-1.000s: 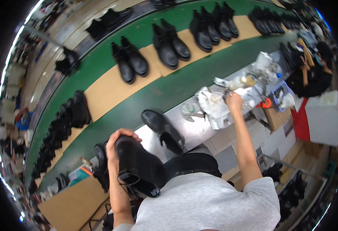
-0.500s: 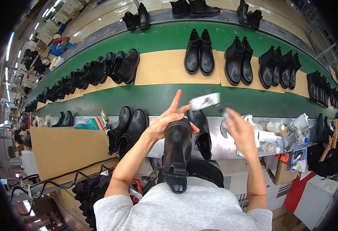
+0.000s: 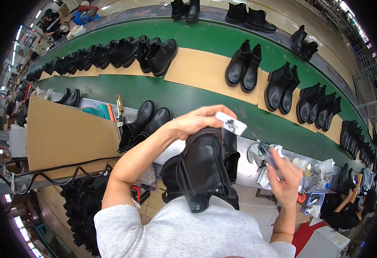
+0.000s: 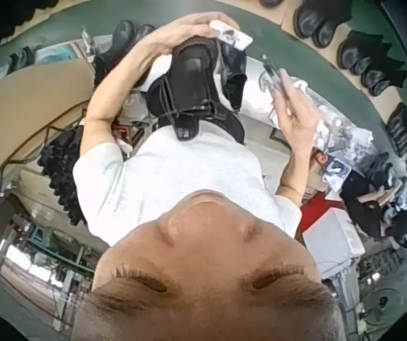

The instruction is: Cleaning and inspecting black leather boots on a conveyor belt.

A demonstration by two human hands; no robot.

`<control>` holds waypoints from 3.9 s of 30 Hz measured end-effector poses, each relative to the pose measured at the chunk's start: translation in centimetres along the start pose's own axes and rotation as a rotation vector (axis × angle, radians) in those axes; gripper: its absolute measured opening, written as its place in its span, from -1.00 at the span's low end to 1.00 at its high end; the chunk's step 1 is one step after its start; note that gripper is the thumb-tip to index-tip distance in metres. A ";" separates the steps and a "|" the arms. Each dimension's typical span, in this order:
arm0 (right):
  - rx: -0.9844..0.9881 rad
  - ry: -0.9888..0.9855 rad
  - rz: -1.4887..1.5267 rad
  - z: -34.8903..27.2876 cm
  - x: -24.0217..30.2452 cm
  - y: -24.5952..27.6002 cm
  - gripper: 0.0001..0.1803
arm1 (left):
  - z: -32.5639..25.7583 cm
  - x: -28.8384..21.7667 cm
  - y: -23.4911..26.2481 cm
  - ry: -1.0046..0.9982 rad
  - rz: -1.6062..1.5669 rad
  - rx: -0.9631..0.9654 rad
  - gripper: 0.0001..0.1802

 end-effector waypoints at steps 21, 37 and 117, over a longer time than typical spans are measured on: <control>0.429 0.374 -0.025 4.4 1.0 2.1 -0.49 | 1.0 2.9 -3.2 0.162 -0.040 0.264 -0.53; 0.324 0.387 0.013 3.2 1.3 0.8 -0.51 | -0.1 2.0 -3.5 0.177 -0.102 0.226 -0.53; 0.364 -0.892 1.091 -2.6 -20.1 -16.5 -0.37 | 1.1 11.4 12.9 0.100 0.385 -0.590 -0.26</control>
Point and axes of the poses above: each hand's wrist, its own z-axis towards the middle knuckle, its own y-axis out of the back of the hand, x = y × z, the point moved 2 cm from there along z, towards the middle knuckle, and after that the axes turned 2 degrees about -x, right-handed, at the moved point
